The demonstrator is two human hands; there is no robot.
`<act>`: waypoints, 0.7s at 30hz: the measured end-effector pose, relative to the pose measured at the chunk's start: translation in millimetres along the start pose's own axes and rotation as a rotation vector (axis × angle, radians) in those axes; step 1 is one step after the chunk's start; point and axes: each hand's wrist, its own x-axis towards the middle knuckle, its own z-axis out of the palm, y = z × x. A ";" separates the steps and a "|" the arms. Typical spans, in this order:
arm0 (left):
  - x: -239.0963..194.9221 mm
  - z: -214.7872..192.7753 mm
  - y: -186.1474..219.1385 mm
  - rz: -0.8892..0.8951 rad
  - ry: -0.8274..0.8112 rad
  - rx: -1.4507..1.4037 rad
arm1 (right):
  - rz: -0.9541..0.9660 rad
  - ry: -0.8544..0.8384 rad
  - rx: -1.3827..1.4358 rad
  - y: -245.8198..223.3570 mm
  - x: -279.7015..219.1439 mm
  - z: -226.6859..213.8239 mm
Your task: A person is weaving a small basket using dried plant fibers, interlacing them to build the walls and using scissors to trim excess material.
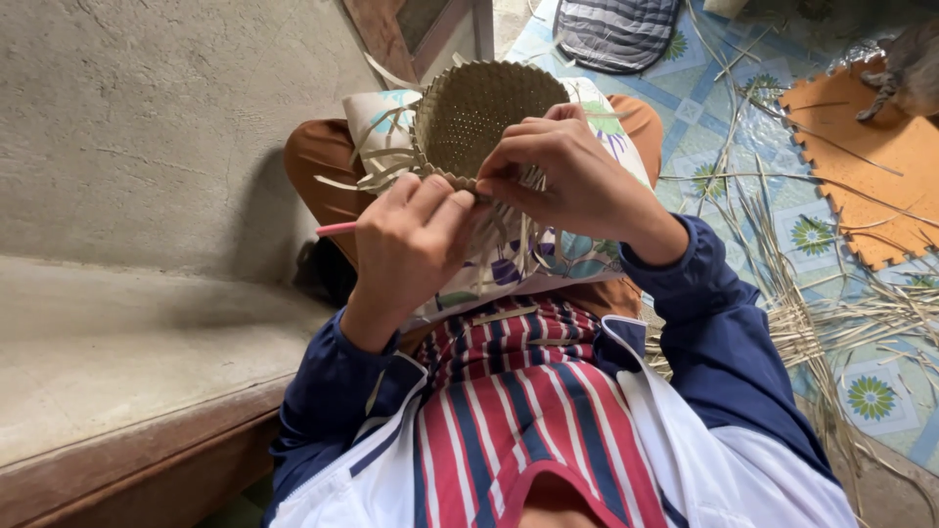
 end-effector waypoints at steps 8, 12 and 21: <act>-3.7 -10.6 -1.7 -0.498 -0.279 -0.494 | -0.049 0.029 -0.013 -14.5 -6.6 3.5; 0.5 -15.4 -5.2 -0.541 -0.350 -0.507 | -0.091 -0.048 0.010 -16.8 -9.4 0.1; 10.1 -18.0 20.1 0.072 -0.010 0.250 | -0.104 -0.011 0.081 -7.2 -9.7 2.8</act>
